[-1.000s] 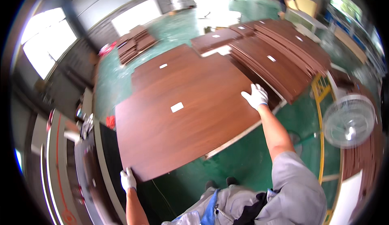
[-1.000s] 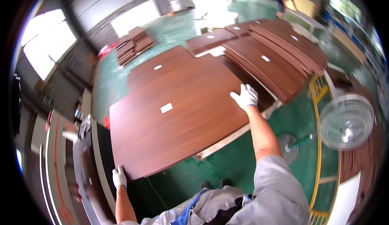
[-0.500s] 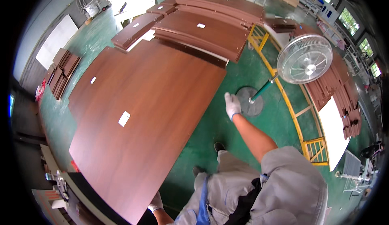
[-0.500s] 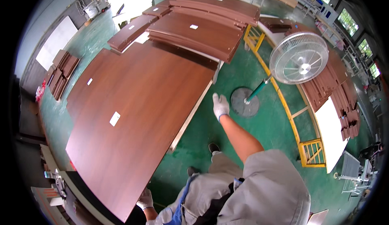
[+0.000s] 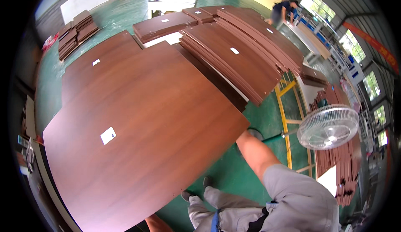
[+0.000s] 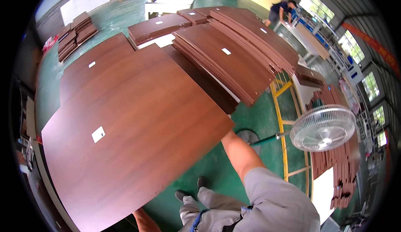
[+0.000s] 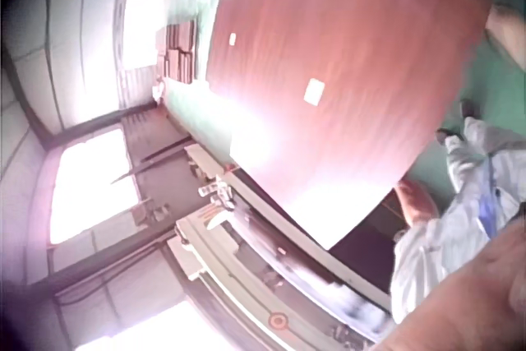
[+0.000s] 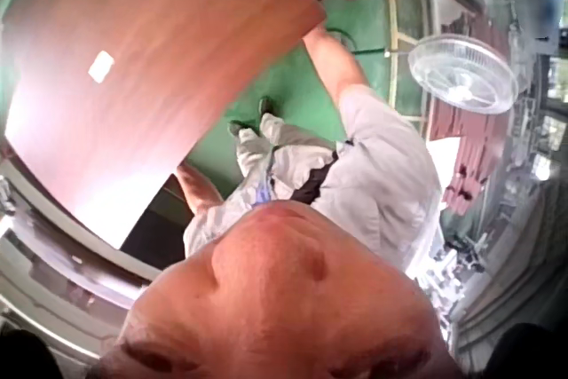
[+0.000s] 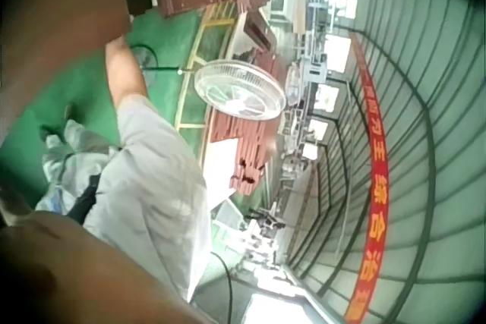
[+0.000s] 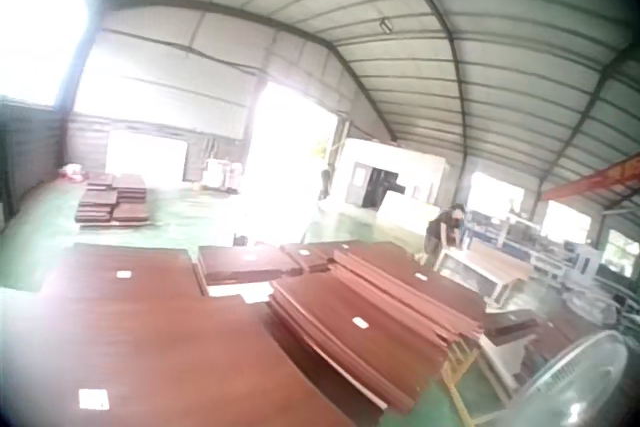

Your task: The person colors the edges of wooden panels using markers and subsequently cleans the panels using an air compressor tool. The person moves the panels between worktables and a stack throughout the process.

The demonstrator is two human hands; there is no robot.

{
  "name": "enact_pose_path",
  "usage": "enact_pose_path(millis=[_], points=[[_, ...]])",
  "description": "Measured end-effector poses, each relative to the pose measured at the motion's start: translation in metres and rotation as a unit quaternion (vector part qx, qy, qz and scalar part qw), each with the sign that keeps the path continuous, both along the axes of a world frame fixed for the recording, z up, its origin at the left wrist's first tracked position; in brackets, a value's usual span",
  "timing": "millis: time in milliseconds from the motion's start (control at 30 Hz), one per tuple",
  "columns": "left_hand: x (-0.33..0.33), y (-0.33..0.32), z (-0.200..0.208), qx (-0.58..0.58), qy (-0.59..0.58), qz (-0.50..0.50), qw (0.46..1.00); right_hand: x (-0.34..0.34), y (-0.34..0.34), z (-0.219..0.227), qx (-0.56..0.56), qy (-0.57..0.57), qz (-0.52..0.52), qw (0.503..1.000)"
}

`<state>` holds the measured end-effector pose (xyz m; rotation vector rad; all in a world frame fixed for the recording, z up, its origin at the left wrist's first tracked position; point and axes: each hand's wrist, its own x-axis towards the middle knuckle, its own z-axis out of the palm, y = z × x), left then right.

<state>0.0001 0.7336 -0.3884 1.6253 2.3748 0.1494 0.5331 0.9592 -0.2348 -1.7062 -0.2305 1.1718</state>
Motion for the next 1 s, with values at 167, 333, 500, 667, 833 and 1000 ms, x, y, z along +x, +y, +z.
enact_pose_path(millis=[167,333,500,667,833,1000], points=[[0.057,0.032,-0.029,-0.041,0.002,-0.03,0.999,0.026,0.022,-0.009,-0.003,-0.018,-0.009,1.0],[0.088,0.061,-0.044,-0.055,0.008,-0.046,0.997,0.034,0.064,-0.018,0.001,-0.03,-0.007,1.0],[0.112,0.073,-0.053,-0.069,0.008,-0.062,0.996,0.055,0.063,-0.029,0.001,-0.04,-0.016,0.999],[0.132,0.075,-0.058,-0.074,0.017,-0.07,0.995,0.071,0.065,-0.037,0.008,-0.037,-0.017,0.999],[0.158,0.073,-0.06,-0.07,0.035,-0.075,0.994,0.092,0.069,-0.048,0.027,-0.029,-0.005,0.999],[0.182,0.066,-0.064,-0.069,0.065,-0.079,0.992,0.102,0.073,-0.058,0.042,-0.021,0.015,0.999]])
